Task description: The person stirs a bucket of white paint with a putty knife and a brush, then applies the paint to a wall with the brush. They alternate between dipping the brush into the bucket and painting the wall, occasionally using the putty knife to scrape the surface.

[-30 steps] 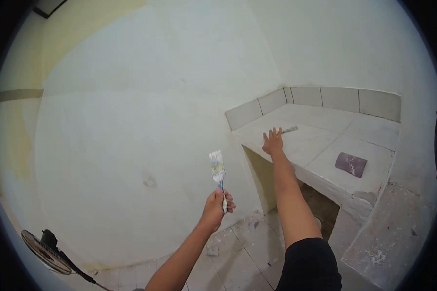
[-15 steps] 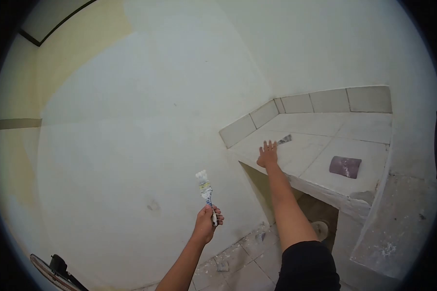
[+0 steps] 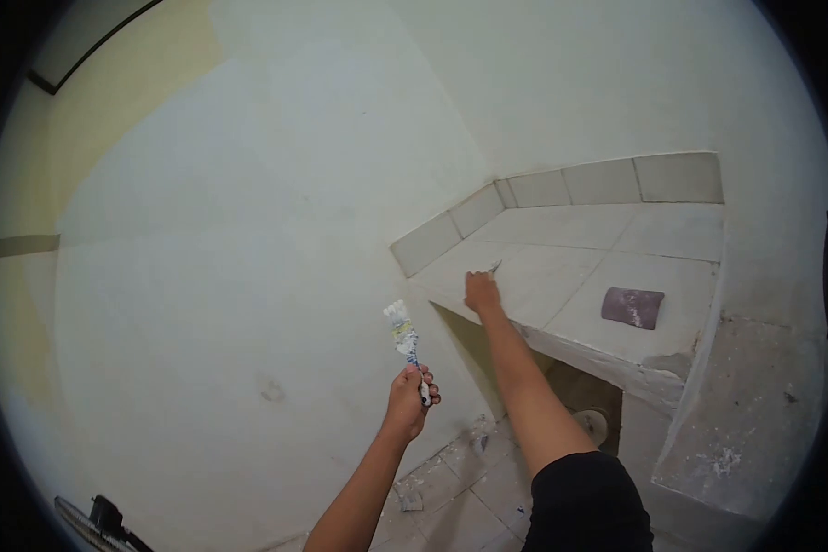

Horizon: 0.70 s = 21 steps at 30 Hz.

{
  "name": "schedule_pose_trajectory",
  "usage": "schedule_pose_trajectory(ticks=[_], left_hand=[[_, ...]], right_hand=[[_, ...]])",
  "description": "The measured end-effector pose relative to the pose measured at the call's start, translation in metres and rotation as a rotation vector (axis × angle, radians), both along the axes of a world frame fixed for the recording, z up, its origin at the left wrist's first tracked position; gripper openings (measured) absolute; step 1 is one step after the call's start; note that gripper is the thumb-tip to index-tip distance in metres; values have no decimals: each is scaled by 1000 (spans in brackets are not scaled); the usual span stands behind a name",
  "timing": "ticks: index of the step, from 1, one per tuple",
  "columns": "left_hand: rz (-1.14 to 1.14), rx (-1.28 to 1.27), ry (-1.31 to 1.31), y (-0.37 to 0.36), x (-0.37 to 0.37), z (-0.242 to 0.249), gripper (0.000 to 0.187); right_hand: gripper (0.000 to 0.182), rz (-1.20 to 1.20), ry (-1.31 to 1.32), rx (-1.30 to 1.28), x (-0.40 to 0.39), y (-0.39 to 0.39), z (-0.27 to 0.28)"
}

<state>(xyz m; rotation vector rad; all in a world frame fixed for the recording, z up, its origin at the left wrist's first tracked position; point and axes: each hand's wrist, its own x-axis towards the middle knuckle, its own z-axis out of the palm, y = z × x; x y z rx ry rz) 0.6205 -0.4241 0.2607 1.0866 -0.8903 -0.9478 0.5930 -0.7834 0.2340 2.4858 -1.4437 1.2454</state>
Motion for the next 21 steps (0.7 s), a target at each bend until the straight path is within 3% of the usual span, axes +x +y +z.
schedule_pose_trajectory(ticks=[2,4,5,6,7,8,10,11,12,13,14,16,18,21], left_hand=[[32,-19,-23,25,2,-6,27],[78,-12,-38,64,3,-11,28],[107,-23,-32,91,-1,-14,28],[146,-37,-25,120,-2,-16,28],[183,-46,7,151,-5,-21,28],[165,-93,11,154,8,-28,28],[271,-123,82,216,1,-54,28],[329,-124,111,246,-7,-73,27],[392,-121,137,280,-9,-89,27],[467,-116,142,314,-11,-105,27],[544,-110,152,350,-14,-121,27],[673,-185,127,387,6,-142,26],[904,-195,134,459,-25,-186,26],[1274,-53,125,570,-86,-216,30]], right_hand=[[18,62,-30,-55,8,-20,-15],[16,85,-183,-279,19,-47,-40],[22,40,-108,-328,31,-68,-57],[36,-281,283,-567,25,-48,-54],[41,44,-281,-648,42,-65,-75],[52,88,-381,-369,23,-63,-46],[40,286,-834,-315,11,50,-44],[27,236,-988,-154,-6,128,-41],[26,352,-1251,61,-6,193,-55],[30,678,-1642,332,4,250,-72],[34,917,-1697,564,10,308,-99],[40,1395,-1639,973,69,363,-134],[47,1398,-1536,1614,93,492,-179],[51,1692,-924,1829,97,667,-230]])
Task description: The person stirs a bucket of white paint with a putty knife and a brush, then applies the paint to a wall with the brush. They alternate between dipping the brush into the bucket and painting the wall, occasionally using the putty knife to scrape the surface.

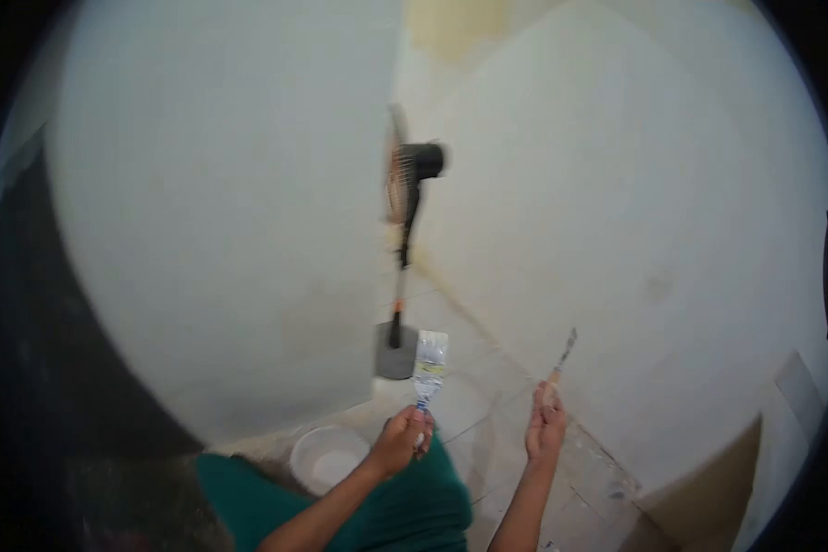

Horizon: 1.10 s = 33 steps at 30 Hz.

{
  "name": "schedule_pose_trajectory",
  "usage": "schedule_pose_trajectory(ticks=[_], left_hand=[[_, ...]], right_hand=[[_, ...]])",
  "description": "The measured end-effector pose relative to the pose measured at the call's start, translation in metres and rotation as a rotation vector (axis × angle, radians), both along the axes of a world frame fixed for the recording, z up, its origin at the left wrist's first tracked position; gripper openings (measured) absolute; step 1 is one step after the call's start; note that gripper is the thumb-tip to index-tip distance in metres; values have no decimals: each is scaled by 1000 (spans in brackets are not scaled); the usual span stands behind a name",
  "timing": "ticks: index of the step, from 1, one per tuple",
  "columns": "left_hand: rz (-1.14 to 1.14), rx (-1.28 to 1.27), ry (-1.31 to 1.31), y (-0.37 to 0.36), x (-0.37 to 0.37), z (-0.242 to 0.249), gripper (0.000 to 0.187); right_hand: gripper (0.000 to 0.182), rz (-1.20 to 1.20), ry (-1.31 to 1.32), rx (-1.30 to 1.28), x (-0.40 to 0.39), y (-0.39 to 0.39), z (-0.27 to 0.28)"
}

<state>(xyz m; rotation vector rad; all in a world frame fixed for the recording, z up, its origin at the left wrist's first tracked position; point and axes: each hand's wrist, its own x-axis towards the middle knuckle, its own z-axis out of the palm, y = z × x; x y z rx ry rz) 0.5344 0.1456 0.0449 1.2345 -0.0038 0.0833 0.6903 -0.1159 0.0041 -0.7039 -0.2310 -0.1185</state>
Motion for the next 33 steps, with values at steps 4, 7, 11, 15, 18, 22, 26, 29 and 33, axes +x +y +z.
schedule_pose_trajectory(ticks=[4,7,11,15,18,22,26,29,33], left_hand=[[455,130,-43,121,-79,-51,33],[821,55,-64,192,-180,-82,33],[1149,-99,26,201,-135,-125,32],[1217,-30,94,223,-173,-150,30],[1182,-14,165,225,-160,-189,28],[1137,165,183,226,-153,-217,31],[1184,236,87,239,-150,-222,33],[1177,219,78,233,-140,-212,33],[1121,169,52,230,-129,-212,32]], right_hand=[[58,597,34,-170,-41,173,-2],[56,940,49,-280,-130,293,-12],[50,1323,120,-431,-83,346,-57],[39,1432,140,-484,-130,394,-60],[35,1295,81,-627,-109,416,-77],[27,956,-82,-723,-96,419,-97],[29,821,-90,-883,-92,394,-127],[29,704,-166,-1162,-75,380,-135],[27,594,-291,-1157,-66,391,-143]])
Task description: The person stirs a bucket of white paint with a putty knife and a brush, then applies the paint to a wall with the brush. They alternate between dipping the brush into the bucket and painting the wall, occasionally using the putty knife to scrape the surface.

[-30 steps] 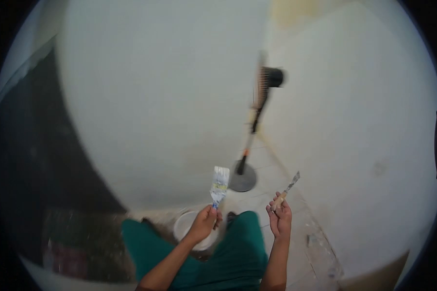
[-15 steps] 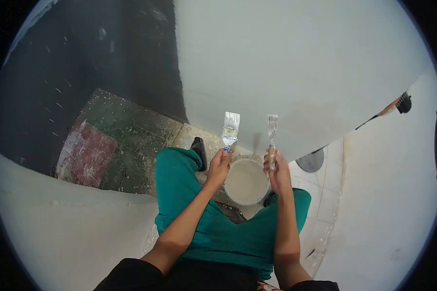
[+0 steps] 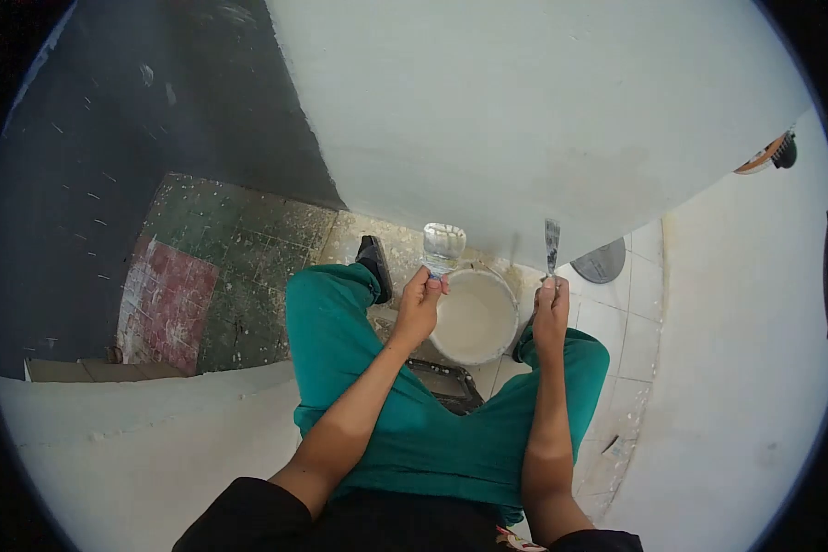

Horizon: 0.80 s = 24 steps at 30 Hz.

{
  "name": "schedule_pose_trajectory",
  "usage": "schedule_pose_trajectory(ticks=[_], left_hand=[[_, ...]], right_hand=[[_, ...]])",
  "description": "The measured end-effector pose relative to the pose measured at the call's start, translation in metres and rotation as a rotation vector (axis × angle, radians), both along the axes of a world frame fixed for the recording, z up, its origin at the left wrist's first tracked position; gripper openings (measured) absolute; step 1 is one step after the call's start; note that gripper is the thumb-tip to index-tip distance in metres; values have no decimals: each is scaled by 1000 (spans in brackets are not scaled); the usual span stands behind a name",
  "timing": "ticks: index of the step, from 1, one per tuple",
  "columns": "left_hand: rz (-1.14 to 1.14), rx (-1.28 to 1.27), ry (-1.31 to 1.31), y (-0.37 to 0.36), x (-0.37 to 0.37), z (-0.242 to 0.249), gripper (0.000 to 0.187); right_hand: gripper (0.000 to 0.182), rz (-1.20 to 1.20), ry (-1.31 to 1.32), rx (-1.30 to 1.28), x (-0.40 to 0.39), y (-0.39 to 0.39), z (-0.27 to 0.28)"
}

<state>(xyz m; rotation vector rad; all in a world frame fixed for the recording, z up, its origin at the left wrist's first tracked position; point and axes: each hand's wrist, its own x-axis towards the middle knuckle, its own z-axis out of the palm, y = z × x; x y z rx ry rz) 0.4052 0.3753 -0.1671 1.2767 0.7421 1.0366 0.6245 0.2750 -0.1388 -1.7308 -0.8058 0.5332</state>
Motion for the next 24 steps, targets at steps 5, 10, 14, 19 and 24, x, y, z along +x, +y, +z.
schedule_pose_trajectory(ticks=[5,10,14,19,24], left_hand=[[-48,-55,27,-1,-2,11,30],[-41,-148,-22,-3,0,-2,22],[-345,-404,-397,3,-8,-6,12],[-926,-681,-997,7,-27,19,14],[-1032,-711,-1179,12,-31,14,20]], right_hand=[[29,38,260,45,-10,4,10],[29,61,121,74,-16,12,10],[29,61,-15,79,-23,17,16],[26,49,34,84,-21,14,12],[22,38,115,117,-16,12,15]])
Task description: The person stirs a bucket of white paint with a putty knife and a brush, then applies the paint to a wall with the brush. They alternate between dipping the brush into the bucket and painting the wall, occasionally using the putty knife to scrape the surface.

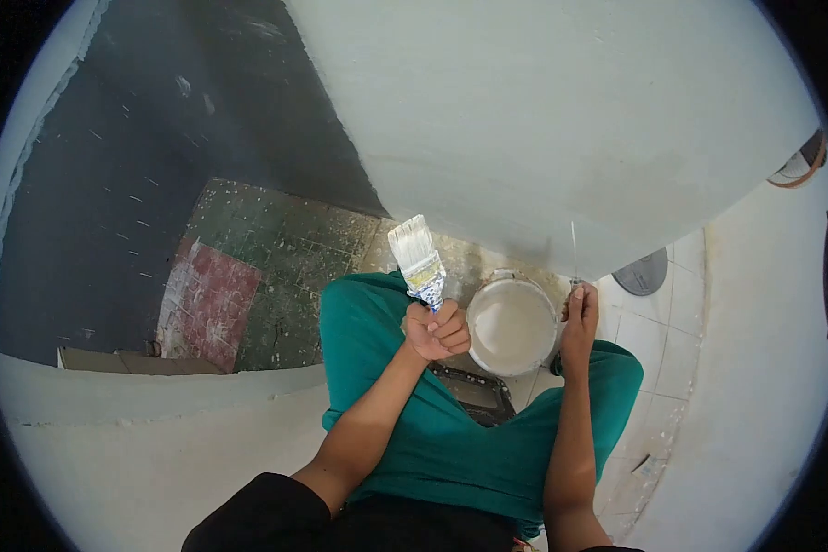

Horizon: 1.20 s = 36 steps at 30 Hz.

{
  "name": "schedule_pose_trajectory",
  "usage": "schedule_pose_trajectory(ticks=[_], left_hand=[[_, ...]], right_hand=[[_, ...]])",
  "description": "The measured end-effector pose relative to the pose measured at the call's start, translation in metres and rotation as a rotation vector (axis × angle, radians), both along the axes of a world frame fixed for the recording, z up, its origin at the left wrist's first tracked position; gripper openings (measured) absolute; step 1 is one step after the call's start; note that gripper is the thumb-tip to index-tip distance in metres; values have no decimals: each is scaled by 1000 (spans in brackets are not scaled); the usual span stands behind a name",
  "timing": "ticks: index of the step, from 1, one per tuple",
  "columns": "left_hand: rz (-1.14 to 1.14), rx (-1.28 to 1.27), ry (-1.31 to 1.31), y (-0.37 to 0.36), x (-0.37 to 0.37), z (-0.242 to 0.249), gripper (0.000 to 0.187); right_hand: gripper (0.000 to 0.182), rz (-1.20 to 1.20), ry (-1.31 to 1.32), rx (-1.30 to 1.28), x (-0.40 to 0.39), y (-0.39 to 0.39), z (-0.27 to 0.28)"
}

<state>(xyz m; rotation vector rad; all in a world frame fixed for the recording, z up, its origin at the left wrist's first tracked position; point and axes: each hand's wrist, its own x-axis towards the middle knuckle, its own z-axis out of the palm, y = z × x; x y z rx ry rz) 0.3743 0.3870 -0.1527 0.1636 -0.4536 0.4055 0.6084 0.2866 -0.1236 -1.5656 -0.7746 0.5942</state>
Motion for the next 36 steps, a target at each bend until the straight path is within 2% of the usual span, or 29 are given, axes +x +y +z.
schedule_pose_trajectory(ticks=[6,10,12,13,16,20,23,26,29,32,35,36], left_hand=[[-16,88,-53,2,1,1,20],[143,46,319,1,4,5,16],[225,33,586,0,11,0,15],[223,-1,612,0,14,-11,14],[336,61,917,-6,21,-29,11],[391,90,1091,-4,24,-37,10],[409,132,1138,-4,29,-38,12],[408,159,1174,-8,39,-28,17],[384,245,1167,-12,52,-29,22],[334,372,1179,-24,65,-26,26],[294,457,1203,-34,77,-24,28],[282,478,1215,-36,78,-25,28]], right_hand=[[26,-10,-13,-31,3,-1,-3],[25,-15,-211,65,4,1,-14],[26,-29,-251,-42,5,0,-15],[27,-33,-277,-84,5,0,-12],[26,-54,-283,-157,8,-1,-17],[27,-82,-76,-183,10,0,-24],[35,-29,240,-255,20,-2,-43],[29,26,541,-199,16,-6,-42],[29,60,432,-205,12,-12,-38],[27,31,454,-166,8,-25,-24],[26,15,484,-192,16,-41,-36],[27,-22,378,-254,20,-45,-42]])
